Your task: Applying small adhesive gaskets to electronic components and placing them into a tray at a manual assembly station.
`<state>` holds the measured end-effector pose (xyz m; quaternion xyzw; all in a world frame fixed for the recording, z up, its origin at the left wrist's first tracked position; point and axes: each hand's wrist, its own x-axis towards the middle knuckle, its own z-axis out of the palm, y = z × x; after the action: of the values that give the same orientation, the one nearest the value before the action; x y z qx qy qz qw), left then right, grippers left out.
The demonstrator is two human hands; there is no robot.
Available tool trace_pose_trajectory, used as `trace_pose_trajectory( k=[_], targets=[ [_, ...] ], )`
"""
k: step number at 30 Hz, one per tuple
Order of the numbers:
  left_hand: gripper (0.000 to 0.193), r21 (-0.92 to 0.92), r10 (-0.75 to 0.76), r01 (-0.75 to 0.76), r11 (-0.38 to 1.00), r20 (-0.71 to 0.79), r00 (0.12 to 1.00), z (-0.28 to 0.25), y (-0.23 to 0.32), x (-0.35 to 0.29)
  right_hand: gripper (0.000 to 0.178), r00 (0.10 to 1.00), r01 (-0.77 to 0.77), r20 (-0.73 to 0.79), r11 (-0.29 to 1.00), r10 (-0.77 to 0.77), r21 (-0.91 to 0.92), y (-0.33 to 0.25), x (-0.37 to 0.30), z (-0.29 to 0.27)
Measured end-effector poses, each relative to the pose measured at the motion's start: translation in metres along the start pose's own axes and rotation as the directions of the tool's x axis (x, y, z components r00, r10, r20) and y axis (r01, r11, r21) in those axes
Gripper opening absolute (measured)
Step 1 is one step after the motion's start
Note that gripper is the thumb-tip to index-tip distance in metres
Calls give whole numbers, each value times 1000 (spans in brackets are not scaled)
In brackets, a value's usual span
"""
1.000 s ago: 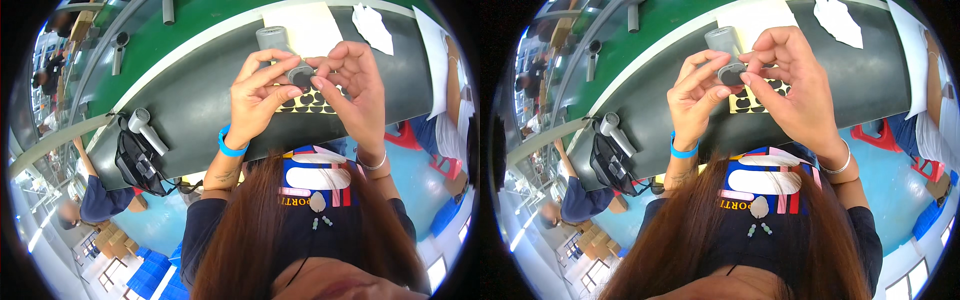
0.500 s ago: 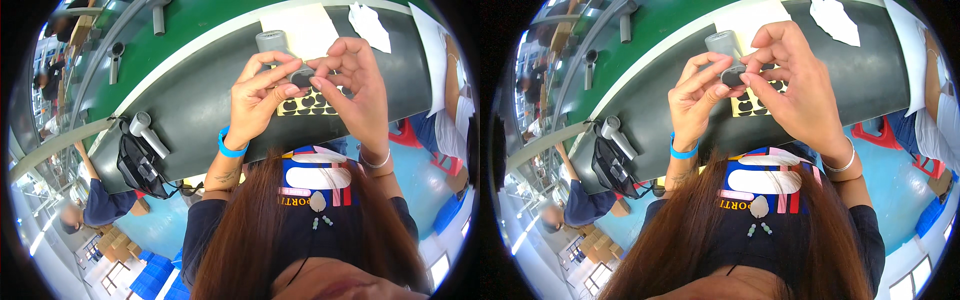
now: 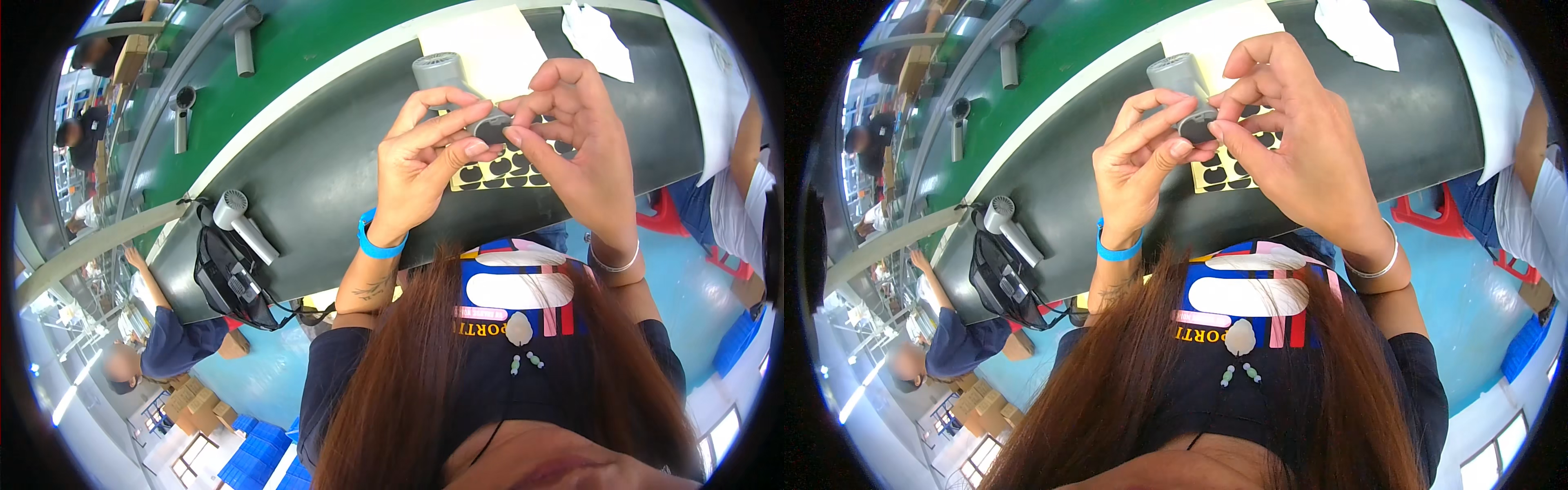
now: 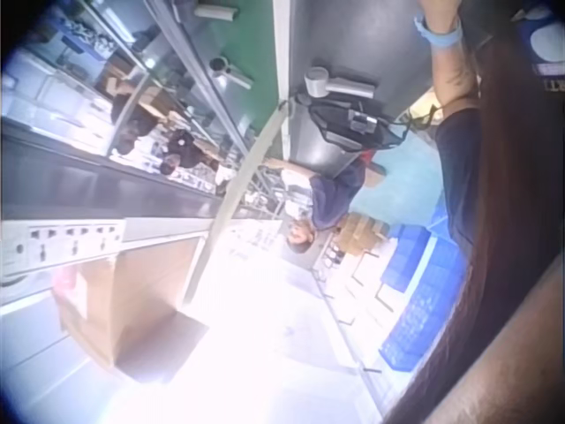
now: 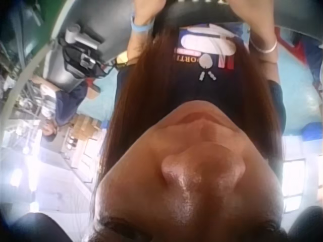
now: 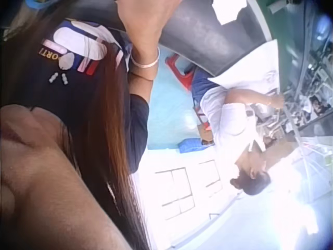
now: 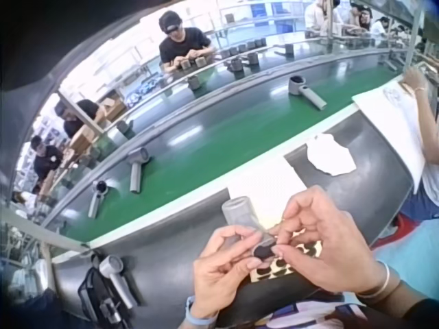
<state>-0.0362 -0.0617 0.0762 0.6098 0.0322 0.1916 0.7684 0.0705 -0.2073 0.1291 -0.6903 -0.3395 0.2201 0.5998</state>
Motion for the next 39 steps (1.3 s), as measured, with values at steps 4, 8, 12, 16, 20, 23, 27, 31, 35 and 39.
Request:
trace_pose_trajectory(
  k=[4,8,12,16,20,23,27,31,35,39],
  targets=[
    [30,-9,-9,9,1000,-3,1000,3,2,-1,38,1000,-1,3,1000,1,0,-1,-2,-2],
    [30,-18,-12,12,1000,3,1000,4,2,0,38,1000,-22,9,999,22,34,0,-2,-5],
    [30,-33,-24,25,999,18,1000,3,4,1,39,998,-53,22,998,52,40,-2,-1,-7],
    [29,-39,-24,25,999,15,1000,3,4,2,38,997,-69,20,996,68,53,-3,-1,-7],
    [28,-43,-16,17,999,25,1000,3,3,2,38,997,-80,19,995,79,62,-2,0,-7],
    [28,-51,-3,5,999,33,999,2,2,2,37,996,-88,20,994,87,63,-2,0,-9],
    [28,-50,1,1,999,44,999,4,3,3,37,995,-92,34,993,90,76,-1,1,-12],
    [28,-53,6,-3,999,47,999,4,2,3,38,996,-82,31,995,81,58,-1,0,-12],
    [28,-48,1,1,999,40,999,4,3,2,38,996,-91,27,995,90,50,-2,0,-11],
    [28,-43,-13,15,999,40,999,5,2,2,38,996,-85,24,995,84,49,-2,0,-11]
  ],
)
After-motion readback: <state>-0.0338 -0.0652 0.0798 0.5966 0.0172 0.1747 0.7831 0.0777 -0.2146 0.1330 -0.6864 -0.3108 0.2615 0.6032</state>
